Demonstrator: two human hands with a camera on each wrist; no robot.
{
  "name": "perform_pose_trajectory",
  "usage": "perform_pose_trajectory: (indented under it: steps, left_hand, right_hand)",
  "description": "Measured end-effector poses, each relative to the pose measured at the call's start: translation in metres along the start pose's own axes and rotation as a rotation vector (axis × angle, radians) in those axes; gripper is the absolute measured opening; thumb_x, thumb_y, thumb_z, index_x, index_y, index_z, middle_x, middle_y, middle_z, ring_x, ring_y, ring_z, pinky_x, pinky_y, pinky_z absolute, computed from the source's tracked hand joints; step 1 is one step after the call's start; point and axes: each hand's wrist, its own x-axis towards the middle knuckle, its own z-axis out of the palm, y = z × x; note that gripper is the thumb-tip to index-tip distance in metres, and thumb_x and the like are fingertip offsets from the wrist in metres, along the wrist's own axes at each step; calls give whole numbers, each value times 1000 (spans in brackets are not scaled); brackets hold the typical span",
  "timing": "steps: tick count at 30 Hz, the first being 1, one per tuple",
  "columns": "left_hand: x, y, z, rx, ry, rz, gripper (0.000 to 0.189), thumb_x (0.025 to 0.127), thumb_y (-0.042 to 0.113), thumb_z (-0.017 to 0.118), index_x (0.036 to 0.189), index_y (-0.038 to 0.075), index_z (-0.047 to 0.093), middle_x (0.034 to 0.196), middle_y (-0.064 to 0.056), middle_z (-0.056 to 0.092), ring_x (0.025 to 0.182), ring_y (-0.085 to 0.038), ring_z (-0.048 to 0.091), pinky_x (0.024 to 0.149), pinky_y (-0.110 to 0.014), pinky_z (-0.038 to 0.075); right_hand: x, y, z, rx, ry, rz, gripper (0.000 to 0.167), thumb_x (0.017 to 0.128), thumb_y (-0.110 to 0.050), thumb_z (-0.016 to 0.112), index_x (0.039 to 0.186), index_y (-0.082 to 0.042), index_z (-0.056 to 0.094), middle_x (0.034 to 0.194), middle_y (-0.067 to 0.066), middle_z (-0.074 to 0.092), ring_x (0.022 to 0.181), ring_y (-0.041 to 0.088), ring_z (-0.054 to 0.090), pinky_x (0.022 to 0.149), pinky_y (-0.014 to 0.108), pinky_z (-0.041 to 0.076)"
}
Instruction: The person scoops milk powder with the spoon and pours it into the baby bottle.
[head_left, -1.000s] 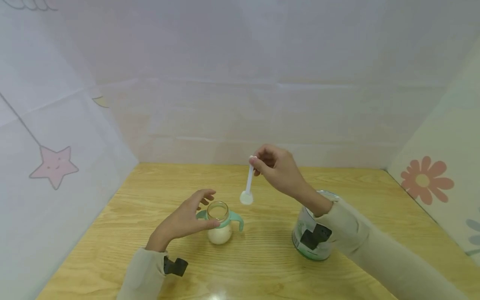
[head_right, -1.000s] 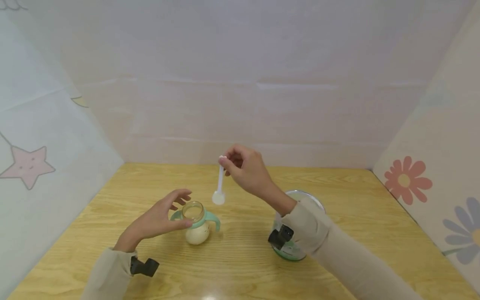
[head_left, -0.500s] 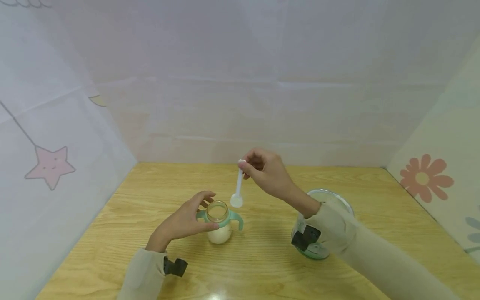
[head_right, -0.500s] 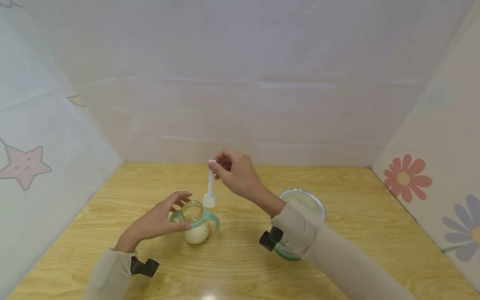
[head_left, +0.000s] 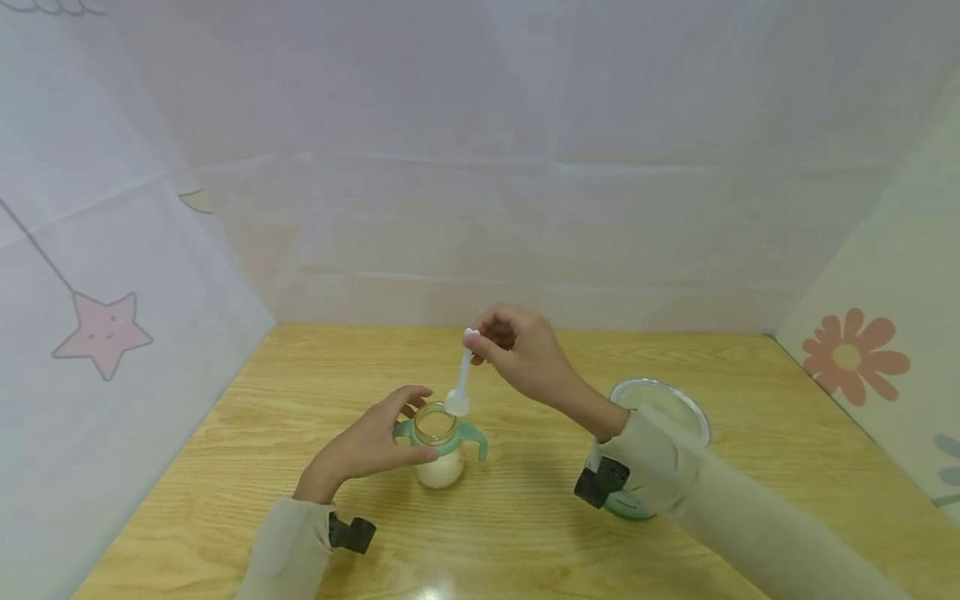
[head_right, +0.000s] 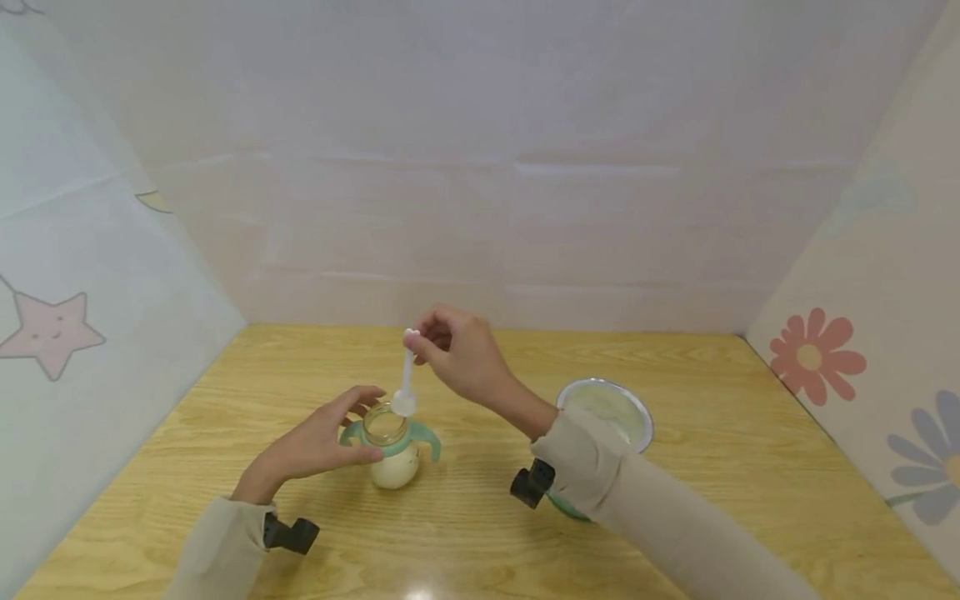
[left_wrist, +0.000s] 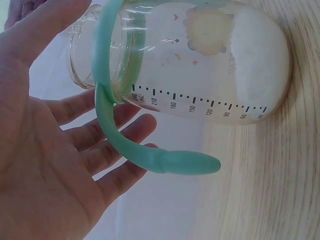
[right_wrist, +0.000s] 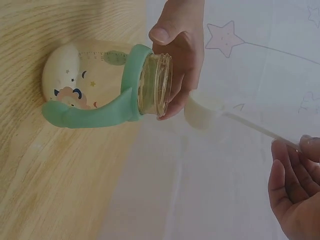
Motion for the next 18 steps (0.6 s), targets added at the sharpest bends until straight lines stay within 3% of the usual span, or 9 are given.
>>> perform_pose_trajectory:
  steps: [18]
  left_hand:
    - [1, -3, 3, -14, -29, 22, 77, 82, 37, 75, 142, 10, 36, 136, -11, 48, 120, -31, 46, 93, -53, 44]
  right_hand:
    - [-5, 1, 11, 16, -22, 36, 9, 90, -7, 65, 90, 1, 63, 81, 13, 70, 68, 14, 68, 65, 35, 57]
